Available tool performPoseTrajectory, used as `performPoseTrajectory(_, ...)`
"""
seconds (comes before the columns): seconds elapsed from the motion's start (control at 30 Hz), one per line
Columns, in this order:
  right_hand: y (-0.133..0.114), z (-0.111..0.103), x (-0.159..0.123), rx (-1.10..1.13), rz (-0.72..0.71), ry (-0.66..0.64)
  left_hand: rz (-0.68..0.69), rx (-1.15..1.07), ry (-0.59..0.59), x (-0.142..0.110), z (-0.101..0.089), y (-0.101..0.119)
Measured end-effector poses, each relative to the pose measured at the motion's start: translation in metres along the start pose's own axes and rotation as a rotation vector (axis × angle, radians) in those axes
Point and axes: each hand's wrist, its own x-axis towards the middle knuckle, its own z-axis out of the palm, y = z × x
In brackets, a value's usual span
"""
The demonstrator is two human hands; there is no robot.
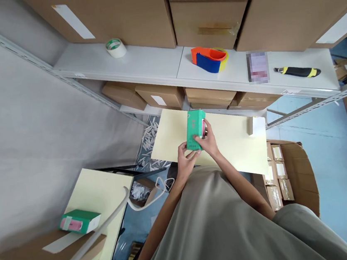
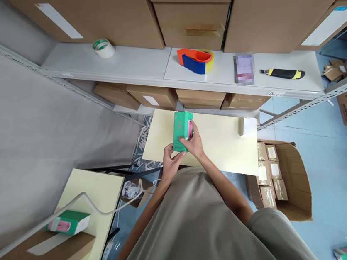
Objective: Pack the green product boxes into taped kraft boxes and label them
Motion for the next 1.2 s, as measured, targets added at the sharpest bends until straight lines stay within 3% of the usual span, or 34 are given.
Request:
performPoseTrajectory(0.13,0.006,-0.006,0.001,0.165,0.100,0.044,-0.259,-0.208,-0.082,0.003,-0.003,0.002)
performPoseTrajectory(0.23,0.006,-0.009,0.002,0.228,0.128,0.005,-0.339,-0.306,-0.101,0.009,-0.004,0.001)
performPoseTrajectory(0.4,-0.003,-0.007,0.004,0.170,0.135,-0.023,-0.247,-0.246,-0.009,0.014,-0.003,-0.005)
performPoseTrajectory(0.53,-0.014,-0.004,0.000,0.069,0.129,0.031,-0.041,-0.015,0.130,0.011,0.001,-0.008)
performPoseTrajectory(0.63,-0.017,-0.003,-0.001,0.006,0.108,0.077,0.067,0.053,0.097,0.005,0.006,-0.005)
performPoseTrajectory(0.7,-0.015,-0.005,0.001,0.015,0.102,0.114,0.036,0.001,0.073,0.003,0.008,-0.002)
performPoseTrajectory(0.77,-0.009,-0.007,0.003,0.092,0.124,0.114,-0.078,-0.106,0.066,0.004,0.007,0.001)
performPoseTrajectory(0.87,0.000,-0.010,0.003,0.229,0.187,0.055,-0.287,-0.259,-0.022,0.006,0.003,0.003)
performPoseTrajectory(0.93,0.004,-0.011,0.003,0.277,0.223,0.015,-0.349,-0.307,-0.070,0.007,0.001,0.002)
performPoseTrajectory(1.03,0.000,-0.013,0.002,0.278,0.242,-0.005,-0.313,-0.285,-0.019,0.008,0.001,0.001)
performPoseTrajectory(1.2,-0.017,-0.011,0.003,0.172,0.146,0.043,-0.080,-0.038,0.114,0.006,0.009,0.003)
